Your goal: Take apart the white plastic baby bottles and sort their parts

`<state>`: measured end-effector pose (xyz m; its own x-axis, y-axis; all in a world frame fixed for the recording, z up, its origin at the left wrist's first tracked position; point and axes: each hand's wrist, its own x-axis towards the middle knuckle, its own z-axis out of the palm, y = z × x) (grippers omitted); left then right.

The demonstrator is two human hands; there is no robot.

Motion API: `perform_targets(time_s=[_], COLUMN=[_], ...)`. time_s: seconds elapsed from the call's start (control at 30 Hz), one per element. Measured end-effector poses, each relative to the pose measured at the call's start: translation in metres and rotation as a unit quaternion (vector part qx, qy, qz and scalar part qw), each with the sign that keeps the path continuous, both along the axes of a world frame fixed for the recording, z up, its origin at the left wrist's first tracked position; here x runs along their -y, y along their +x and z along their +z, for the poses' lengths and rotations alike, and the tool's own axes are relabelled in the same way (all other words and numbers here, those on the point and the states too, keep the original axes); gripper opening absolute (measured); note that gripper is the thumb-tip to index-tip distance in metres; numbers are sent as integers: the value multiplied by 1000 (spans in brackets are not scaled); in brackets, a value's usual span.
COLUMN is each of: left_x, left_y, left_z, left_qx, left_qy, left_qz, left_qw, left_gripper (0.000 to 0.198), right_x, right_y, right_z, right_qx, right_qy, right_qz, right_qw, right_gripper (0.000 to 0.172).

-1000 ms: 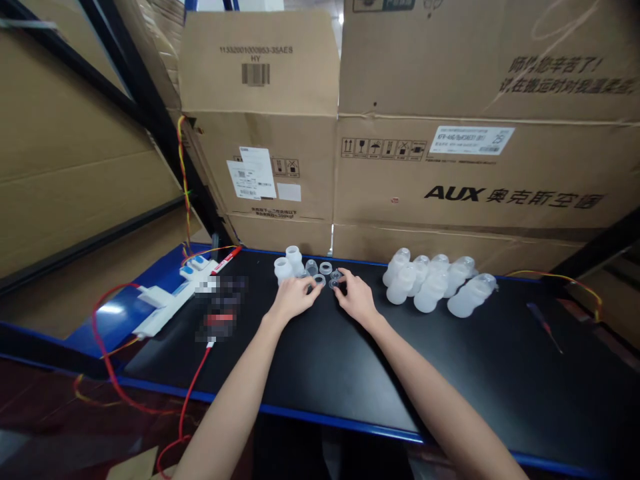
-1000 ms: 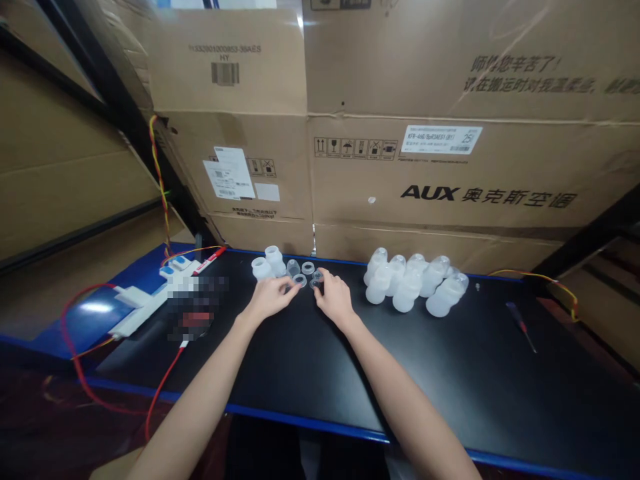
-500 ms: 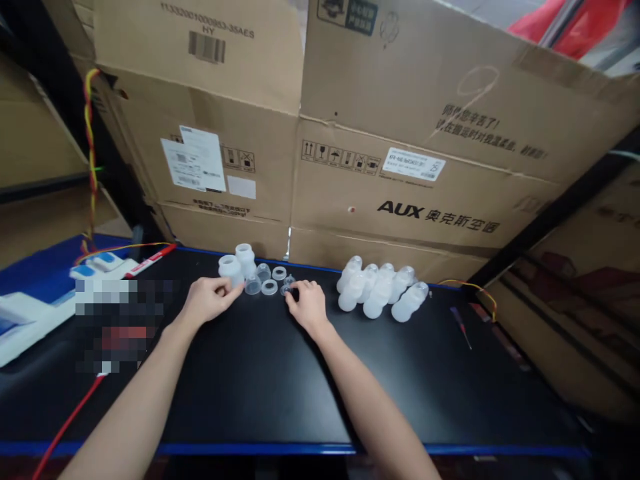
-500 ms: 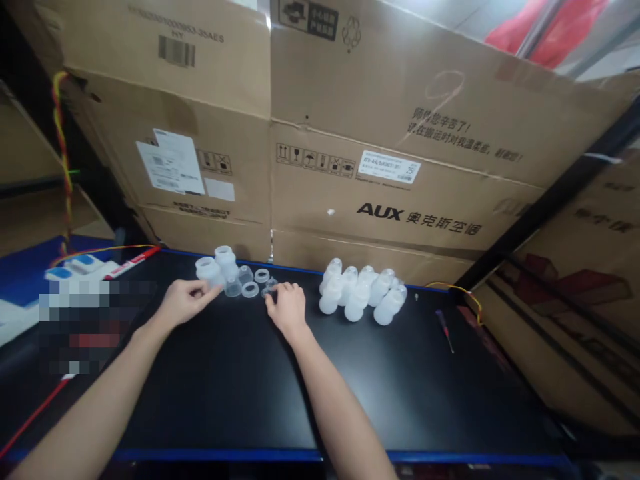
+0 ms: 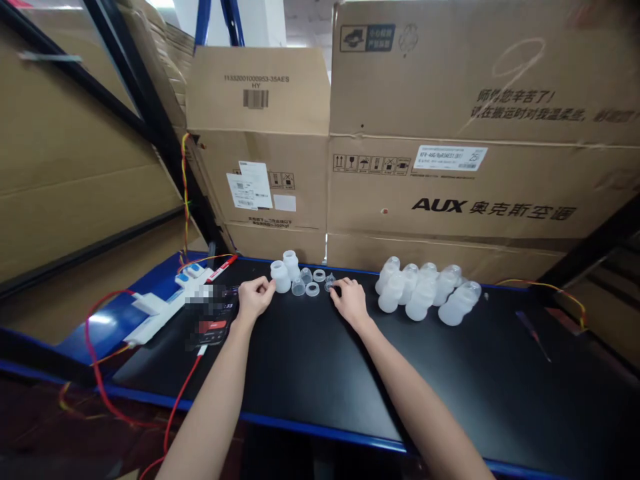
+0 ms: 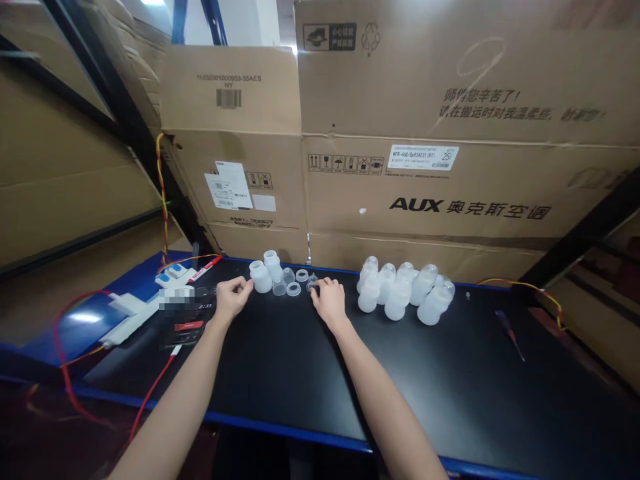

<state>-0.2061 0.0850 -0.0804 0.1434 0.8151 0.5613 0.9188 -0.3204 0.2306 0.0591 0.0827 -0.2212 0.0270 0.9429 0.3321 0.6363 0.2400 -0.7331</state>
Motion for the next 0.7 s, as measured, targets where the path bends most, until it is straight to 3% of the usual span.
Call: perform_targets(time_s=[0.17, 0.27, 0.4, 0.5, 0.6, 0.7], left_x=[2, 2, 0, -1, 0, 7], left_y=[17, 22, 27, 35, 47, 62], left_z=[-4, -4, -7, -11, -15, -18], left_qx=[-49, -74, -86, -104, -131, -135], left_qy=[10, -2, -9, 16, 65, 101], left_qz=[-20, -22, -25, -37, -56, -77], left_qw=[999, 997, 996, 994, 988, 983], left_gripper=[48, 46, 46, 47, 49, 47], right_x=[3, 17, 44, 59, 67, 72], right_y=[0, 11, 53, 88, 109, 111], right_z=[3, 11, 20, 18, 11, 10], right_qx=[-9, -28, -18, 7, 41, 36], right_qy=[-11, 49, 160, 167, 156, 150], right_qz=[-4, -22, -157, -284, -310, -290], right_qw=[1000, 998, 974, 944, 937, 944], right_gripper=[32, 39, 39, 56, 63, 49])
